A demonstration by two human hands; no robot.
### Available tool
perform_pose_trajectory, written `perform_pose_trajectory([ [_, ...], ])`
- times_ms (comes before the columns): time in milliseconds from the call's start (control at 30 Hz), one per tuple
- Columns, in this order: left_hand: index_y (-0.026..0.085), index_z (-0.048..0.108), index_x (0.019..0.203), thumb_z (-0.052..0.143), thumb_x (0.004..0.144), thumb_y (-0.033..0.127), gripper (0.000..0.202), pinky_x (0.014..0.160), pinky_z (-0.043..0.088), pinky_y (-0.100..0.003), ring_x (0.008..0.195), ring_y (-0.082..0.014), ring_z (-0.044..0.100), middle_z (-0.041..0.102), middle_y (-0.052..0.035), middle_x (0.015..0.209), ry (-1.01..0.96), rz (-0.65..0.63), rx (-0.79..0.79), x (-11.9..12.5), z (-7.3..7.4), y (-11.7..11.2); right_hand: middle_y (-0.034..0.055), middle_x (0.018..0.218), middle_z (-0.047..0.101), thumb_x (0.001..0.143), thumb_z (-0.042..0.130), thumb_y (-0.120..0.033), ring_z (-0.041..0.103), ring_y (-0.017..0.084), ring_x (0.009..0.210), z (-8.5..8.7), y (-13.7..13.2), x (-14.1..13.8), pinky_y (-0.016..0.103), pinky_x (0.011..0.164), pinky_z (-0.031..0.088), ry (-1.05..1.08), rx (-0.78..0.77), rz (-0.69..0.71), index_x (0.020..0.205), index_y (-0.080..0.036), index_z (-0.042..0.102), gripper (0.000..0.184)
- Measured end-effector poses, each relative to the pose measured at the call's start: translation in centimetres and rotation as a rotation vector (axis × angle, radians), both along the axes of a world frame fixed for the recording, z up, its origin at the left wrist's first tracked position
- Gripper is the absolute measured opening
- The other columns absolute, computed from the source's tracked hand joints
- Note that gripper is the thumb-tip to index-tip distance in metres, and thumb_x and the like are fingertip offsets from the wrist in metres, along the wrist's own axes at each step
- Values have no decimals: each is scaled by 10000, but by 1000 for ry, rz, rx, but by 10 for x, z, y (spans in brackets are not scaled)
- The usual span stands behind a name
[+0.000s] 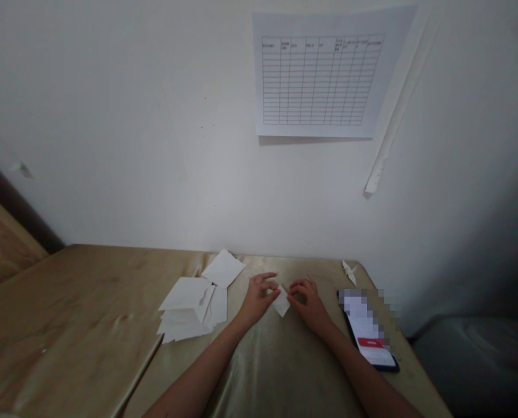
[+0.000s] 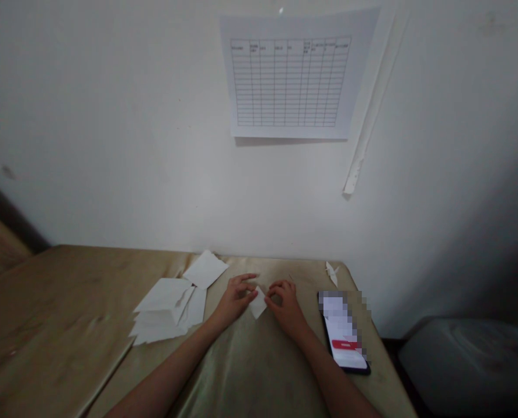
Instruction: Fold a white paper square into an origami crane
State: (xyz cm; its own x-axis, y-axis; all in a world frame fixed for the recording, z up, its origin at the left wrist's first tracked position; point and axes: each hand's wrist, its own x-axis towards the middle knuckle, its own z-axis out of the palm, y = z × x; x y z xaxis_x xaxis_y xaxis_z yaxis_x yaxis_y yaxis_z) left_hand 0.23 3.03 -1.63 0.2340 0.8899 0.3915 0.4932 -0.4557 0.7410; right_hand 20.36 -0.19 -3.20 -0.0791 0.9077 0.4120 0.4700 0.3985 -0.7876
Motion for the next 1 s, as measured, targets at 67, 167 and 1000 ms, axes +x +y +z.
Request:
perform_pose_trajectory([
  [67, 256, 772, 742, 744, 812, 280, 79, 1103, 387, -516, 1207, -279, 577, 699, -46, 1250, 13, 2, 16, 1, 1, -2, 67, 1065, 644, 856, 663, -332, 518, 255, 1133, 0, 0, -1, 455, 1065, 370, 9, 6, 0, 840, -255, 714, 94],
  [167, 254, 768, 729, 764, 801, 292, 82, 1089, 405, -502, 1205, -275, 572, 697, -45, 1239, 22, -12, 44, 3, 3, -6, 67, 1055, 648, 862, 677, -367, 523, 253, 1126, 1, 0, -3, 450, 1058, 374, 26, 10, 7, 872, -269, 743, 118],
  [1000, 268, 789, 727, 810, 760, 292, 46, 1095, 398, -509, 1221, -288, 554, 685, -52, 1261, 10, 0, 51, 4, 4, -8, 66, 972, 678, 868, 675, -399, 462, 271, 1205, 8, 0, -2, 478, 1100, 339, 21, -10, 44, 776, -269, 756, 179],
])
